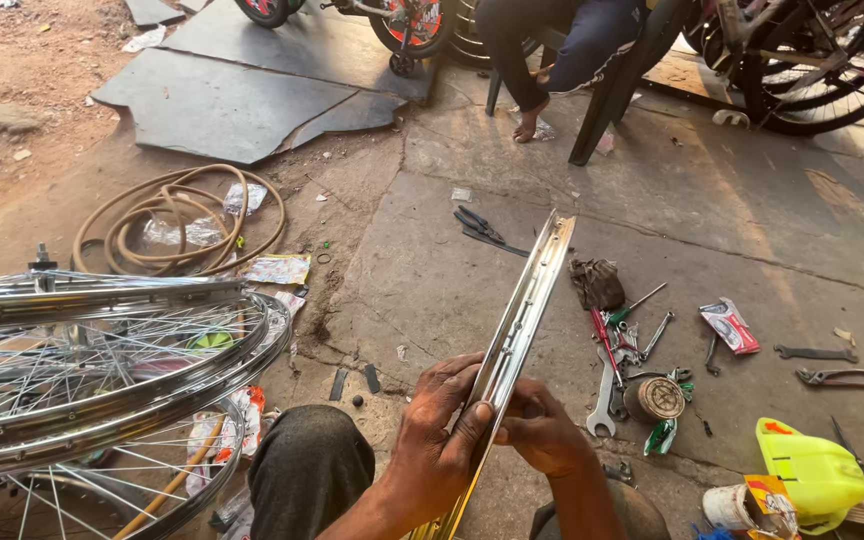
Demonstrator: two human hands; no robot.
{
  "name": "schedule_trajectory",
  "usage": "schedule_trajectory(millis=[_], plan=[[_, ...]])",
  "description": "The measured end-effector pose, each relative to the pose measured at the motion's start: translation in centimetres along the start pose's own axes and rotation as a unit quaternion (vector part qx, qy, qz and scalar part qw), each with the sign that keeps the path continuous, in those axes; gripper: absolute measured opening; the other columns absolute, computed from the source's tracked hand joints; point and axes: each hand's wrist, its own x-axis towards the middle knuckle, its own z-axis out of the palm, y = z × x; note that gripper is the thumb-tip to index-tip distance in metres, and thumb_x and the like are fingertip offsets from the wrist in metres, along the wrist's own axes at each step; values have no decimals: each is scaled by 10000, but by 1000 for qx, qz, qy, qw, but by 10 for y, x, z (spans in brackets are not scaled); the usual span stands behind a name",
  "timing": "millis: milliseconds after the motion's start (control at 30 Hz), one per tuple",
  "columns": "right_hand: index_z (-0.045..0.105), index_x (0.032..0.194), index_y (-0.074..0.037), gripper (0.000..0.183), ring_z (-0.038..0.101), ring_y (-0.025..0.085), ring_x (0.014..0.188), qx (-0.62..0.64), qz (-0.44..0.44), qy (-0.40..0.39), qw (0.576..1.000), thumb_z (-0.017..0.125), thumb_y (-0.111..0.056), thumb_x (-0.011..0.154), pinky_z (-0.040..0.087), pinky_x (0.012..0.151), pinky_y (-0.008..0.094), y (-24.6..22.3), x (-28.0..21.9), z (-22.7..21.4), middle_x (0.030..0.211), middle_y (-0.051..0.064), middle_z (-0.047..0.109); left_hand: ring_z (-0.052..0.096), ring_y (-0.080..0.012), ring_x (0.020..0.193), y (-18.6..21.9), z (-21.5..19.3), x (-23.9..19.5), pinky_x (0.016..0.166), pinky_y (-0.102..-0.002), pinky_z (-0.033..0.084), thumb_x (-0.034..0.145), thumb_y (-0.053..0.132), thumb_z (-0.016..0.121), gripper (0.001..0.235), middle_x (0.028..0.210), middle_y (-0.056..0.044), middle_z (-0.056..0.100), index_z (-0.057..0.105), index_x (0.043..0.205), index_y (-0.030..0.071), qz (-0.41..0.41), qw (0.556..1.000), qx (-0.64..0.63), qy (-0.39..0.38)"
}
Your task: The person holds a bicycle rim and repeatedly rubs a small abrasive object along its inner channel. The person continues this rubbing motion along the length of the rim without changing tools or position.
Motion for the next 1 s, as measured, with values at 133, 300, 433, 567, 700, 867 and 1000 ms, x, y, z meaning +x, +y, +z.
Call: schedule_trajectory(millis=[133,300,433,567,700,867,1000], plan=[[675,1103,5,329,742,183,870,-309,-230,149,911,803,-8,801,644,718,341,15,7,28,995,118,749,570,-345,1352,-2,0,4,1143,-474,437,1026,187,548,358,1365,-180,668,649,1312,-5,7,1000,0,3],[592,938,-116,209,614,162,865,-582,-547,289,528,771,-129,831,458,782,350,41,14,64,947,28,656,572,-333,1308,1,4,1,1095,-457,463,1007,207,568,391,1339,-186,658,644,1327,-3,-38,999,-29,10],[702,980,-13,211,615,172,838,-437,-380,241,779,791,-27,789,506,720,264,36,6,70,988,42,626,588,-338,1299,1,-6,6,1106,-458,444,996,181,569,357,1325,-180,686,672,1282,-5,-21,1000,-16,8],[700,1050,84,238,654,234,1064,-170,-214,44,961,762,24,828,548,922,358,15,-11,40,1169,120,689,597,-361,1279,3,-13,6,1097,-464,449,975,138,551,352,1310,-198,685,663,1268,-22,2,1000,-25,13],[653,1254,22,526,676,262,1048,-65,-52,29,996,793,67,750,582,866,429,1,-14,7,1153,149,723,607,-366,1241,7,-4,0,1061,-462,464,998,158,531,346,1264,-213,680,648,1272,-19,-42,999,-29,3],[680,1238,15,452,676,200,1075,-225,-36,-52,972,803,12,803,589,928,396,-16,-7,19,1151,115,723,586,-398,1266,7,-1,0,1072,-485,442,1002,145,525,371,1304,-245,666,634,1292,-57,10,1000,1,21],[723,976,-96,168,759,123,815,-576,-276,247,728,809,-173,853,609,726,294,18,3,59,924,-10,743,616,-363,1256,0,0,2,1083,-459,476,1018,169,525,346,1257,-220,697,663,1261,-34,-10,1000,-15,16]])
